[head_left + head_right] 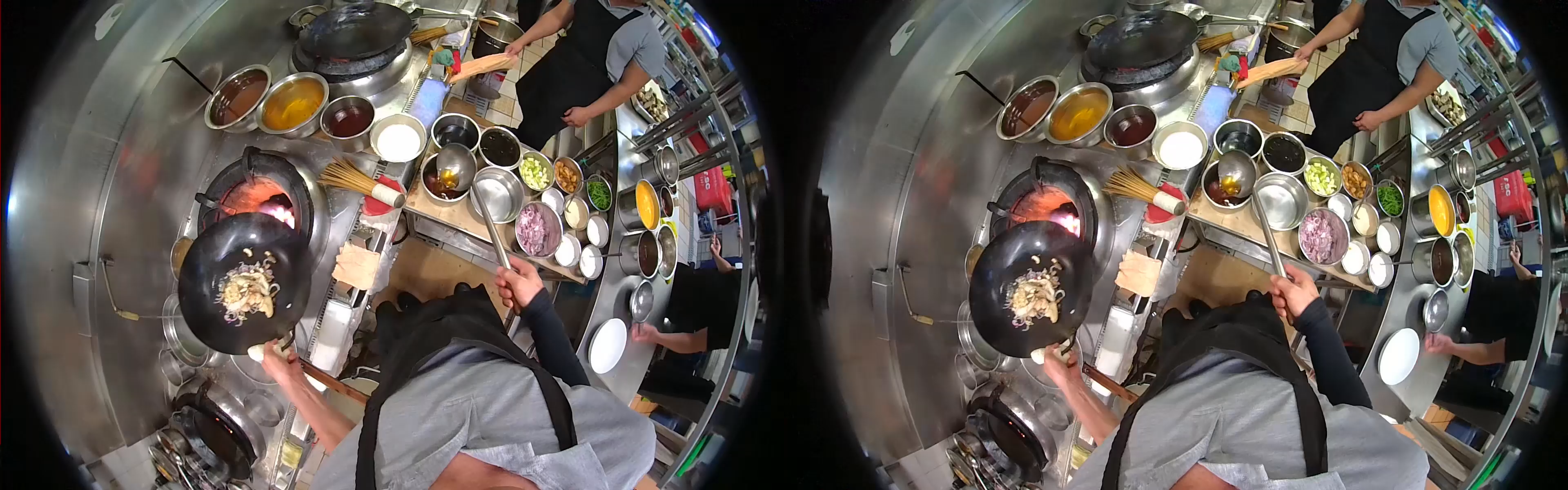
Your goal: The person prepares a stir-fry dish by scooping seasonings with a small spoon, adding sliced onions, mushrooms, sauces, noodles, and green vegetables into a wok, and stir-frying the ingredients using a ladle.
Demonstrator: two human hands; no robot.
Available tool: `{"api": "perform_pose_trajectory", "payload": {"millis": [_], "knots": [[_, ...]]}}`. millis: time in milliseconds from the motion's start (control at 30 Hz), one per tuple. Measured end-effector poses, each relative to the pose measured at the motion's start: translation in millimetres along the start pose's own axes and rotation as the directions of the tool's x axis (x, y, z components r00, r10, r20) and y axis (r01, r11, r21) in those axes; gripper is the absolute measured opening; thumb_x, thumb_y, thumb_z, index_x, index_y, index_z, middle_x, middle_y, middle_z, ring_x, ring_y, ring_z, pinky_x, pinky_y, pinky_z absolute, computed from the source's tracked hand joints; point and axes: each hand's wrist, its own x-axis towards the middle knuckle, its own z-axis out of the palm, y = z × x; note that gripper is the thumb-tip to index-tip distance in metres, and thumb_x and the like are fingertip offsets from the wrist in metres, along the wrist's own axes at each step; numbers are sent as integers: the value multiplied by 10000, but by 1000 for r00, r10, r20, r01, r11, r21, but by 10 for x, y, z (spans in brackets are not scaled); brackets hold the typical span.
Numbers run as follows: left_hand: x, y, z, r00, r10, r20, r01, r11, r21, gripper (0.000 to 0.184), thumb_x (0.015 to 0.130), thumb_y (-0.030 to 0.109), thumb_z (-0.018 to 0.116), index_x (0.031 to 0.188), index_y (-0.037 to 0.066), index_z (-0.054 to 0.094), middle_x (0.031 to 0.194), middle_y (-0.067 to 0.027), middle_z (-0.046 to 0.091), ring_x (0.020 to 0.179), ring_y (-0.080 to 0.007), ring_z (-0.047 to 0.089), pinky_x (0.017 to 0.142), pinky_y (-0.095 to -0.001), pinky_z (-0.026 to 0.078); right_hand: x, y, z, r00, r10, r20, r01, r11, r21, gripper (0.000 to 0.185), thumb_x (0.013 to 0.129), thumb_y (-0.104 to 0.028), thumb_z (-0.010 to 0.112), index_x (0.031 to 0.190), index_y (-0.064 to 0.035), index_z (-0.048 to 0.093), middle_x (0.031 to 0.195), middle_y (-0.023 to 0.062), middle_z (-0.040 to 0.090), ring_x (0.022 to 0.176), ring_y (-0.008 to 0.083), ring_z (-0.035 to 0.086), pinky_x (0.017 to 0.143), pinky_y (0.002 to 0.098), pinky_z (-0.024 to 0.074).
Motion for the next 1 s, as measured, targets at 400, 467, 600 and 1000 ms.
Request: {"api": "perform_pose_trajectory", "payload": {"millis": [400, 467, 600, 1000], "knots": [[786, -1129, 1366, 977, -66, 202, 152, 882, -446, 108, 842, 97, 619, 794, 121, 525, 668, -24, 533, 432, -168, 483, 329, -262, 297, 13, -796, 680, 880, 151, 450, -70, 979, -192, 399, 998, -72, 507, 1396, -58, 502, 737, -16, 464, 485, 35, 367, 387, 205, 288], [844, -1149, 1506, 984, -35, 177, 121, 857, -501, 106, 845, 109, 640, 813, 112, 539, 669, -30, 530, 457, -171, 502, 355, -265, 322, 261, -697, 996, 869, 135, 476, 25, 949, -313, 404, 996, -72, 527, 1398, -53, 490, 731, -14, 470, 480, 41, 380, 384, 209, 302], [689, -1030, 1782, 991, -129, 21, 122, 860, -495, 105, 831, 123, 656, 856, 85, 560, 690, -49, 540, 537, -176, 533, 432, -302, 447, 752, -597, 1281, 749, -112, 653, 640, 379, -669, 520, 936, -113, 632, 1409, 2, 449, 800, 152, 629, 616, 274, 621, 561, 377, 486], [162, -1360, 2126, 991, -136, 4, 115, 822, -558, 109, 901, 162, 611, 894, 79, 541, 740, -60, 574, 553, -183, 547, 427, -288, 446, 2021, -953, 2343, 349, 82, 934, 921, -213, -325, 412, 876, -127, 612, 1253, 19, 533, 865, 294, 674, 855, 480, 653, 782, 550, 508]]}}
